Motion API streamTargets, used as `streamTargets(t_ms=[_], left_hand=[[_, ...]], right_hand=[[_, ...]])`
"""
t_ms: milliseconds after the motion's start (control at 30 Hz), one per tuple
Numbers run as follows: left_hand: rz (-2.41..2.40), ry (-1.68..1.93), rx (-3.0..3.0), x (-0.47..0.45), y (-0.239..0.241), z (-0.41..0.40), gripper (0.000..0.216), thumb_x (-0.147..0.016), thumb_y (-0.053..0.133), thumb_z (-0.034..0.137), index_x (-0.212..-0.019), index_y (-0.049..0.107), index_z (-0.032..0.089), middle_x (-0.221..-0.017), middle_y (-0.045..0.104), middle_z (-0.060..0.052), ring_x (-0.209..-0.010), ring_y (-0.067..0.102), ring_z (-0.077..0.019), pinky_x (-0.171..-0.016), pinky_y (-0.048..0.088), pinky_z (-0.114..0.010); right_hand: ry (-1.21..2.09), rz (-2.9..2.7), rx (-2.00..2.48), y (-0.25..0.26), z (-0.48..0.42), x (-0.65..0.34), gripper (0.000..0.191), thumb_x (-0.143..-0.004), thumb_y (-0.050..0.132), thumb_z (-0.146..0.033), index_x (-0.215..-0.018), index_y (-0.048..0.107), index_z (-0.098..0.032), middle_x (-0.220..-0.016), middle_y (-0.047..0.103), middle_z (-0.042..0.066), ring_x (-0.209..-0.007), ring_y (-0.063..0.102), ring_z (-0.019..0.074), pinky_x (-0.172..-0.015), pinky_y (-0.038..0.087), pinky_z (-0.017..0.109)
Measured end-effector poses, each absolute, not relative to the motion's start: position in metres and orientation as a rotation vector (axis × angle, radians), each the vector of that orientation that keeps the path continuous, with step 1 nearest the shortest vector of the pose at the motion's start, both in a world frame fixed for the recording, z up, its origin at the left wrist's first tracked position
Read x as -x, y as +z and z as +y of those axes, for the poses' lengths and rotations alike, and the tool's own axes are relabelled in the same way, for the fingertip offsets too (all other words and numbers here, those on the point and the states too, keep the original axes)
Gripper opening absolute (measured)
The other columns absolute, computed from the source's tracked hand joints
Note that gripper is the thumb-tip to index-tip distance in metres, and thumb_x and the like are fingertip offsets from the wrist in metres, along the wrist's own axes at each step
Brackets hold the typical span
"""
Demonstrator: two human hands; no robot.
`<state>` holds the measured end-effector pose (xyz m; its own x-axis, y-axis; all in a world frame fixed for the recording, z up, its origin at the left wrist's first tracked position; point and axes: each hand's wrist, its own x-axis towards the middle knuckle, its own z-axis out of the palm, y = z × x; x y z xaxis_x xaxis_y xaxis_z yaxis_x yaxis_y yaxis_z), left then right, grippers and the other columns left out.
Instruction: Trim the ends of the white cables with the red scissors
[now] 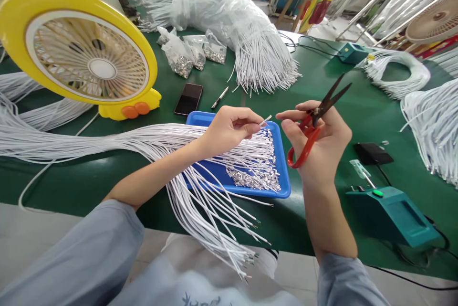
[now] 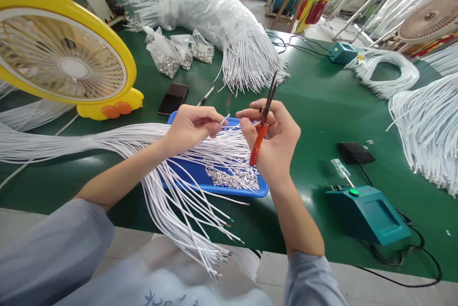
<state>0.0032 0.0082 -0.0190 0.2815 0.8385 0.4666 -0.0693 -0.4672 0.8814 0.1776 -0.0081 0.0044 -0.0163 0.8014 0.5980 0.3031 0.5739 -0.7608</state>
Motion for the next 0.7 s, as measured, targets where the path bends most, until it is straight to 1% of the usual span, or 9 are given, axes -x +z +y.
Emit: streamTargets(t_ms=[100,267,333,467,633,700], left_hand=[[0.668,1.292,-1.581,-0.0027,-0.0193,0.0087,0.012,-0.083,0.063,0.016,-0.077,0.071,0.01,-0.061,0.06,-0.001,-0.05,0.053,-0.0056,-0.049,0.048,-0.017],[0.641,1.239,-1.507,-0.002,-0.0185,0.0089,0.027,-0.084,0.068,0.037,-0.076,0.07,0.011,-0.06,0.06,-0.002,-0.048,0.054,-0.0055,-0.047,0.048,-0.017],[0.613,1.235,-1.485,-0.0025,-0.0187,0.0088,0.031,-0.083,0.069,0.041,-0.076,0.07,0.011,-0.059,0.059,-0.002,-0.047,0.054,-0.0051,-0.046,0.047,-0.016],[0.586,1.209,-1.468,-0.0043,-0.0198,0.008,0.036,-0.083,0.068,0.045,-0.076,0.069,0.01,-0.058,0.058,-0.001,-0.046,0.053,-0.0049,-0.044,0.046,-0.016],[0.619,1.216,-1.481,-0.0048,-0.02,0.0069,0.038,-0.082,0.068,0.047,-0.075,0.069,0.01,-0.058,0.059,-0.002,-0.045,0.053,-0.0052,-0.043,0.045,-0.016],[0.651,1.259,-1.51,-0.0041,-0.0201,0.0069,0.037,-0.082,0.068,0.046,-0.077,0.069,0.01,-0.059,0.06,-0.002,-0.045,0.053,-0.0052,-0.044,0.046,-0.016]], right_hand=[[0.536,-1.574,0.938,0.005,-0.0093,-0.176,0.019,-0.078,0.071,-0.019,-0.093,0.061,-0.025,-0.078,0.072,-0.001,-0.074,0.07,0.0171,-0.064,0.054,0.03],[0.612,-1.587,0.949,0.0037,-0.0104,-0.1737,0.019,-0.078,0.071,-0.02,-0.093,0.061,-0.026,-0.078,0.072,-0.003,-0.069,0.069,0.0147,-0.063,0.054,0.028],[0.63,-1.591,0.941,0.0021,-0.0103,-0.1728,0.02,-0.077,0.072,-0.021,-0.093,0.061,-0.027,-0.078,0.072,-0.003,-0.07,0.069,0.0151,-0.061,0.053,0.028],[0.647,-1.591,0.937,0.0006,-0.0115,-0.1707,0.022,-0.077,0.072,-0.023,-0.094,0.059,-0.026,-0.079,0.072,-0.003,-0.07,0.069,0.0155,-0.06,0.053,0.028],[0.623,-1.623,0.994,0.0015,-0.011,-0.1709,0.021,-0.078,0.071,-0.027,-0.095,0.06,-0.025,-0.077,0.071,-0.002,-0.07,0.069,0.0158,-0.063,0.054,0.029],[0.592,-1.658,1.041,0.0012,-0.0095,-0.1722,0.023,-0.078,0.072,-0.027,-0.098,0.061,-0.024,-0.081,0.072,0.0,-0.073,0.07,0.0161,-0.065,0.054,0.029]])
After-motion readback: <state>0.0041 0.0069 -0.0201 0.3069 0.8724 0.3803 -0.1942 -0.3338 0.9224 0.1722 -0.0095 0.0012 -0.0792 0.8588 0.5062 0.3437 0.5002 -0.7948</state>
